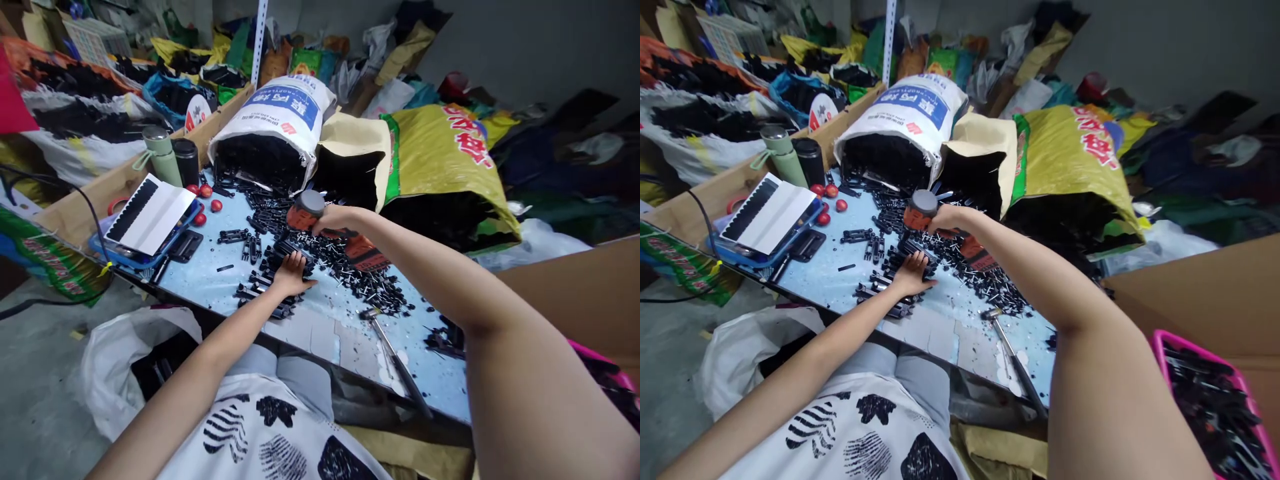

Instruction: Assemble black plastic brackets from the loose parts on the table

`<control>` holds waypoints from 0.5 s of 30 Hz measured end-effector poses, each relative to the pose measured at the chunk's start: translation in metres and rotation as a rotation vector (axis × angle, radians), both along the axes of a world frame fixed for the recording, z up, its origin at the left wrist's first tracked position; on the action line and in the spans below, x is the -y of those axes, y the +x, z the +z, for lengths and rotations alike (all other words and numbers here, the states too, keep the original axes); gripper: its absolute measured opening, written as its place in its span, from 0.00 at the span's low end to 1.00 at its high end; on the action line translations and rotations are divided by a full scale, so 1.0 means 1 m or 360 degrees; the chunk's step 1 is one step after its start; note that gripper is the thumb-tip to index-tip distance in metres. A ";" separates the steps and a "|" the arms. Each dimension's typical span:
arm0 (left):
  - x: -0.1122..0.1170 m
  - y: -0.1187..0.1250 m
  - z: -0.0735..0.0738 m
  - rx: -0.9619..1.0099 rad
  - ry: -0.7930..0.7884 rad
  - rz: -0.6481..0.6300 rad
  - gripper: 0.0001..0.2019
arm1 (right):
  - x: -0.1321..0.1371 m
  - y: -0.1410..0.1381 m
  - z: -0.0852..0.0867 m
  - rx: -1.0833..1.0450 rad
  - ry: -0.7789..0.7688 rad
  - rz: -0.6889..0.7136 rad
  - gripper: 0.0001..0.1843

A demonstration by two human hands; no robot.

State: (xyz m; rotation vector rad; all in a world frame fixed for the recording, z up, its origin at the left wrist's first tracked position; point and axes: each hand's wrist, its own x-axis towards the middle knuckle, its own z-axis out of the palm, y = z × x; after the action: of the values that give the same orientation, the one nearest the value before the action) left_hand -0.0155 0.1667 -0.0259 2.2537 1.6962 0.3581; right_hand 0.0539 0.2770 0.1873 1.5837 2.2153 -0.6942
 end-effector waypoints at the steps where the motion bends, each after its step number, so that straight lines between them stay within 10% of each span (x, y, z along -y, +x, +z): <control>1: 0.000 0.000 -0.001 0.0008 -0.0013 -0.0003 0.45 | -0.006 -0.011 -0.001 0.0083 -0.0048 0.0031 0.11; 15: -0.005 0.003 -0.009 0.0045 0.0023 -0.0020 0.44 | -0.030 -0.043 0.004 0.0249 0.0049 0.0302 0.13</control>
State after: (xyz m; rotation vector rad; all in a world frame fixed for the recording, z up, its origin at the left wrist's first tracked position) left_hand -0.0124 0.1712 -0.0349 2.2575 1.6696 0.3987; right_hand 0.0108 0.3074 0.1917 1.3679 2.2322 -0.4679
